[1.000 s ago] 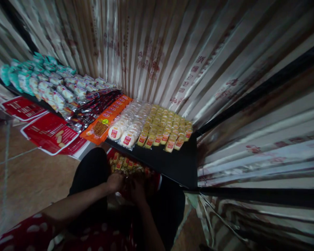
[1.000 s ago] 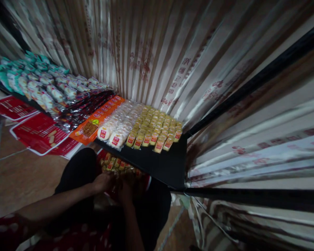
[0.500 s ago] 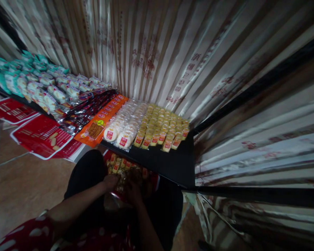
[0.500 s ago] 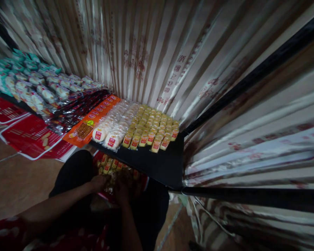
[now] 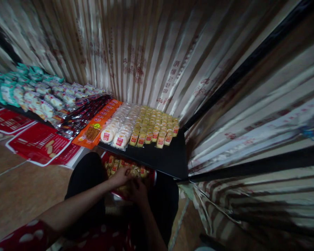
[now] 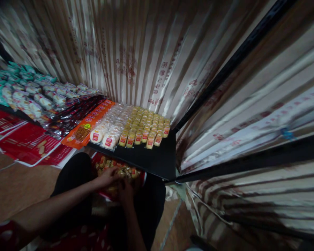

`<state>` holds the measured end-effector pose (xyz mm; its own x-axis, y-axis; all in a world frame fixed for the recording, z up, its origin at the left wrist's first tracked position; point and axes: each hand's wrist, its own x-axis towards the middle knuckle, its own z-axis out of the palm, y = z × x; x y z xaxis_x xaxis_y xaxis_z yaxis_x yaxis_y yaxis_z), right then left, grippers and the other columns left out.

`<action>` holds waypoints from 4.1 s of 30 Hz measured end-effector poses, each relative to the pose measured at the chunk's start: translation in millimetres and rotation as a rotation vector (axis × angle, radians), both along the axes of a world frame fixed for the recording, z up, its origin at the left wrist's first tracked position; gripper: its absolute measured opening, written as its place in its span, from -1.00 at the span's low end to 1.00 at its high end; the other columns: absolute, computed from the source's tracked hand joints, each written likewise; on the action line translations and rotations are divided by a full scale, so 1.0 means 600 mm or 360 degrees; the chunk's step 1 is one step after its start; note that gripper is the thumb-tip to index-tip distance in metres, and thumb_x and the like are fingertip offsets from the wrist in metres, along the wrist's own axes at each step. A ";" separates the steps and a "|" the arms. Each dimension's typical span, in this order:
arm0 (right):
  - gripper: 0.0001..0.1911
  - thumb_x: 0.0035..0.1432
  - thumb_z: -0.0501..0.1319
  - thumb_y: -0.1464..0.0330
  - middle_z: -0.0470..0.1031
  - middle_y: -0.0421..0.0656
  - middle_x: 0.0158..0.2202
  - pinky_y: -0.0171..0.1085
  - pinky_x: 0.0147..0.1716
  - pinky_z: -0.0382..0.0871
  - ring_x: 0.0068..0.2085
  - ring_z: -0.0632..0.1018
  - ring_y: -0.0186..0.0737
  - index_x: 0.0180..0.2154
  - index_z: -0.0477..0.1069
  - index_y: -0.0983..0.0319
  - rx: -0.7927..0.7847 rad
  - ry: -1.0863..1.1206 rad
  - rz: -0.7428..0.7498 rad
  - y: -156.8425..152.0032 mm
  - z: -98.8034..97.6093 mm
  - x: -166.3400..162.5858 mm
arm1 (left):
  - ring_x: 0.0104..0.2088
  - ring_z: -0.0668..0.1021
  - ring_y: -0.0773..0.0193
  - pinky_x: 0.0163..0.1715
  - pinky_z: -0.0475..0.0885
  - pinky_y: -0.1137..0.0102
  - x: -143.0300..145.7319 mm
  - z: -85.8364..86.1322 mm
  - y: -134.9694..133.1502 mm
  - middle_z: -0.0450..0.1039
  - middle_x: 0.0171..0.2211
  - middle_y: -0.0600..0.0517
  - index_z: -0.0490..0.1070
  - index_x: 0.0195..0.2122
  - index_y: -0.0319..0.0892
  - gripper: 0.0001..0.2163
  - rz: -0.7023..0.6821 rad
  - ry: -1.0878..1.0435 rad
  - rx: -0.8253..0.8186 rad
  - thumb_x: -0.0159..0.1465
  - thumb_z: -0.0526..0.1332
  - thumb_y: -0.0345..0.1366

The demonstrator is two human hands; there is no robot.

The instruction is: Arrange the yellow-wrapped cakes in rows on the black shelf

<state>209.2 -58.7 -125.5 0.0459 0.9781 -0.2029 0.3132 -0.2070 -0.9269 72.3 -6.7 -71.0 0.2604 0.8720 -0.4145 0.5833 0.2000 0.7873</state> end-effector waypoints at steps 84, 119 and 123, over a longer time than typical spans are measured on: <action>-0.45 0.03 0.04 0.26 0.50 -0.01 -0.11 -0.15 -0.09 0.30 -0.10 0.50 -0.07 0.08 0.27 0.27 0.0537 -0.0409 -0.1073 0.337 0.149 0.300 | -0.09 0.48 0.22 -0.45 0.44 0.54 0.320 0.111 0.165 0.25 0.08 -0.15 0.32 -0.03 -0.25 -0.66 0.0561 -0.1242 -0.0315 0.23 0.10 -0.17; -0.47 0.05 0.03 0.21 0.47 0.11 -0.07 -0.15 -0.08 0.29 -0.10 0.48 -0.04 -0.01 0.37 0.40 0.0636 -0.0673 -0.0970 0.370 0.127 0.275 | -0.46 0.45 0.42 -0.60 0.29 0.59 0.313 0.058 0.162 0.40 -0.29 -0.02 0.36 -0.32 -0.25 -0.86 0.0510 -0.0983 -0.0291 0.16 0.11 -0.30; -0.46 0.04 0.03 0.23 0.46 0.14 -0.07 -0.15 -0.14 0.33 -0.15 0.50 -0.06 -0.02 0.37 0.42 0.0586 -0.0608 -0.1006 0.328 0.149 0.256 | -0.50 0.44 0.46 -0.60 0.29 0.60 0.305 0.065 0.148 0.39 -0.35 0.03 0.37 -0.32 -0.25 -0.87 0.0577 -0.0908 -0.0283 0.13 0.07 -0.45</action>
